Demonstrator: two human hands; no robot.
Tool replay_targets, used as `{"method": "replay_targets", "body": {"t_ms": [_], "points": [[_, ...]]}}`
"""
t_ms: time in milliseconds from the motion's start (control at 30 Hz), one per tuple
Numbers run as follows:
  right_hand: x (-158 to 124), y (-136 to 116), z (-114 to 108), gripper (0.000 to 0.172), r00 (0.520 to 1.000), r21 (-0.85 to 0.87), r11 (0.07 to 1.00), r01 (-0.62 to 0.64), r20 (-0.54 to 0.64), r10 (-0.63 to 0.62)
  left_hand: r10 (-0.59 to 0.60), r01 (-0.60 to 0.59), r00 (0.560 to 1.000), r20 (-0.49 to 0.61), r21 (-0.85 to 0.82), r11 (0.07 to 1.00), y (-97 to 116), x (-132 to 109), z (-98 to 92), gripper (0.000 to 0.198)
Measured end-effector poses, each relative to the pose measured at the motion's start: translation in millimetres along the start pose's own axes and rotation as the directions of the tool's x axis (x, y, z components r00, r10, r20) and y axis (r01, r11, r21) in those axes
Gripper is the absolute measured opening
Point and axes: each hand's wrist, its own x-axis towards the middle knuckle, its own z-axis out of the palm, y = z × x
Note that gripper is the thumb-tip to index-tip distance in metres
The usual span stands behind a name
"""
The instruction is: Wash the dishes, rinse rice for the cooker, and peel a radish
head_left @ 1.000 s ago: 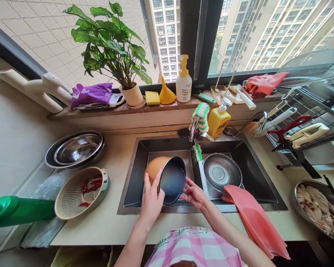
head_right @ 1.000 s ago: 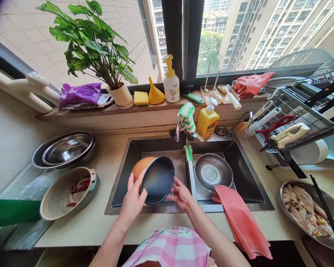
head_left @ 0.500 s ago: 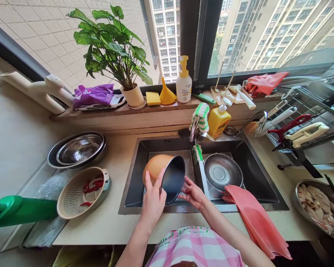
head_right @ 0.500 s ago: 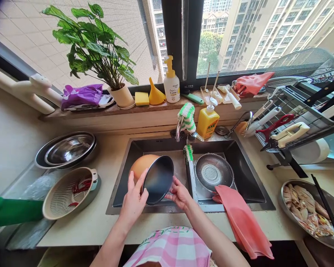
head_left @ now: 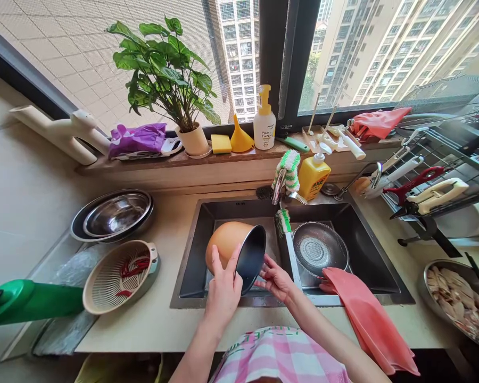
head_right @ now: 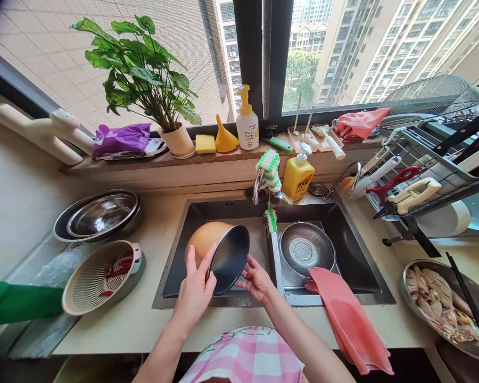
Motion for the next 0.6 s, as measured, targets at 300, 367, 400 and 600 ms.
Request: {"method": "replay_targets", "body": {"t_ms": [300,367,400,600], "points": [[-4.4,-2.4,3.3,0.072,0.999,-0.019,1.000,-0.012,0.040,0.013,0.004,-0.005,1.000,0.016,0.026,1.000,4.9,-4.6,-0.9,0.062],[-4.4,-2.0,2.8,0.074,0.999,-0.023,1.000,-0.016,0.039,0.017,0.012,-0.013,1.000,0.018,0.032,0.999,5.5,-6.0,-1.0,0.062],[-4.3,-1.6,2.4,0.074,0.999,-0.023,1.000,-0.021,0.035,0.022,0.015,-0.015,1.000,0.017,0.035,0.999,5.9,-6.6,-1.0,0.061],[-4.9,0.9,0.1,0.077,1.000,-0.014,1.000,-0.026,0.015,0.026,0.024,-0.025,1.000,0.014,0.055,0.998,8.4,-10.2,-0.3,0.060]]}}
